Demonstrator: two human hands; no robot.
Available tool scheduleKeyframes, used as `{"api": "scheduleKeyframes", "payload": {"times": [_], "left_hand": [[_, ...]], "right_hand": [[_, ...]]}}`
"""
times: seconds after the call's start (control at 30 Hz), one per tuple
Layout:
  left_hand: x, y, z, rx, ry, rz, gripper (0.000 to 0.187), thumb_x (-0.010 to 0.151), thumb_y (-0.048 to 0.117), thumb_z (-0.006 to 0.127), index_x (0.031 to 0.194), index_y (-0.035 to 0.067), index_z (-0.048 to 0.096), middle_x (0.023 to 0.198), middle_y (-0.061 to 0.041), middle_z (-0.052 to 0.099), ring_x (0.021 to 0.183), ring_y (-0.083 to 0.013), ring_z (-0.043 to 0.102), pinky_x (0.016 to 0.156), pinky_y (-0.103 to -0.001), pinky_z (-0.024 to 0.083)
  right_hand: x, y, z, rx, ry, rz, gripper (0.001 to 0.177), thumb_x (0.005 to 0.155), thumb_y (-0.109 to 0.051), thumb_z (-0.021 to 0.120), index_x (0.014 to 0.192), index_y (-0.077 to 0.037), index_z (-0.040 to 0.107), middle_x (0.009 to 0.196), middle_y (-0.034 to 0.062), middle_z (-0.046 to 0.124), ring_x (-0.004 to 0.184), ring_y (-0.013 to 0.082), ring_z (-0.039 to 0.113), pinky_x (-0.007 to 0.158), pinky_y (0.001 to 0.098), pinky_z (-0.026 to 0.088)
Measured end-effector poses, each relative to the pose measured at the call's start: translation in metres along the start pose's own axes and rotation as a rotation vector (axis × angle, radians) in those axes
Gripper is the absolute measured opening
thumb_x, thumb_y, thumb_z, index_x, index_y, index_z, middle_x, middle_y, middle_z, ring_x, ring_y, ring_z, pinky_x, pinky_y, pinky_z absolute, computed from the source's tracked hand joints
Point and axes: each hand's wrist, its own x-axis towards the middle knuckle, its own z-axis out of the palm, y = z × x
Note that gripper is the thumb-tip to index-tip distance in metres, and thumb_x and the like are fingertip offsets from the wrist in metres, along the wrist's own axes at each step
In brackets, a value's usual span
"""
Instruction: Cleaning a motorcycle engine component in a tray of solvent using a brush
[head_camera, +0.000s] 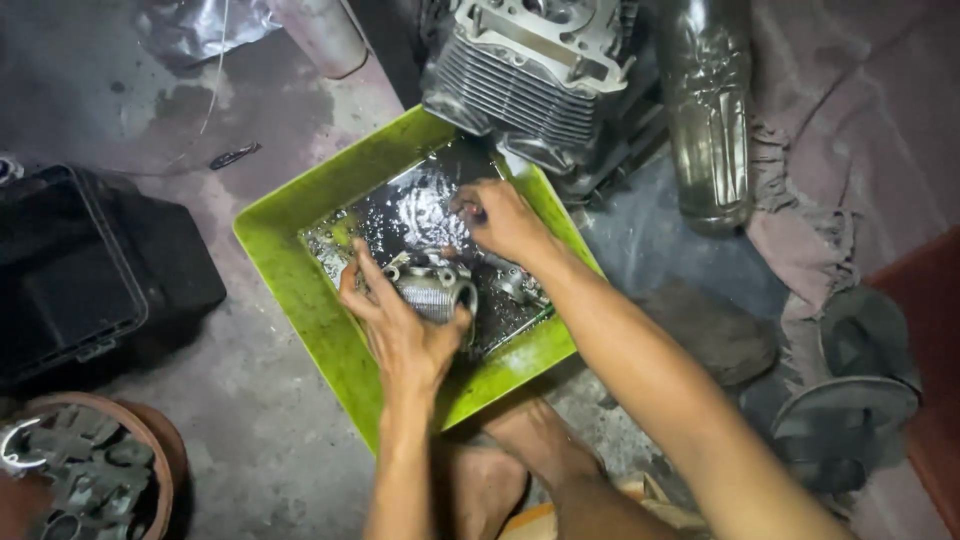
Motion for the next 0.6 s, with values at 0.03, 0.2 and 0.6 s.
{"api": "scheduleKeyframes", "payload": {"times": [0.03, 0.2, 0.6], "left_hand": [[0.001, -0.016, 0.002, 0.002, -0.002, 0.004, 0.138, 0.054, -0.001, 0.093, 0.164, 0.001, 0.010, 0.145, -0.045, 0.021, 0.121, -0.0643, 0.052, 0.099, -0.064, 0.049], [-0.008, -0.065, 0.003, -0.042, -0.145, 0.376, 0.143, 0.044, 0.002, 0.096, 0.162, 0.004, 0.015, 0.148, -0.039, 0.014, 0.128, -0.0667, 0.038, 0.108, -0.069, 0.044], [0.023, -0.039, 0.011, 0.622, -0.171, -0.315, 0.100, 0.092, 0.088, 0.032, 0.140, 0.003, 0.057, 0.105, -0.033, 0.071, 0.117, -0.0455, 0.066, 0.099, -0.065, 0.046]], "right_hand": [[0.003, 0.003, 0.001, 0.001, 0.005, 0.001, 0.018, 0.082, -0.008, 0.063, 0.093, -0.012, 0.076, 0.087, 0.0169, 0.073, 0.091, 0.0389, 0.072, 0.083, 0.0471, 0.056], [0.001, 0.001, 0.004, -0.044, 0.042, 0.026, 0.019, 0.080, -0.010, 0.068, 0.097, -0.010, 0.077, 0.089, 0.0173, 0.074, 0.091, 0.0395, 0.072, 0.081, 0.0494, 0.057], [0.006, 0.016, 0.013, -0.025, -0.004, 0.062, 0.009, 0.084, -0.019, 0.072, 0.091, -0.015, 0.076, 0.091, 0.0162, 0.073, 0.092, 0.0410, 0.071, 0.081, 0.0533, 0.056]]}}
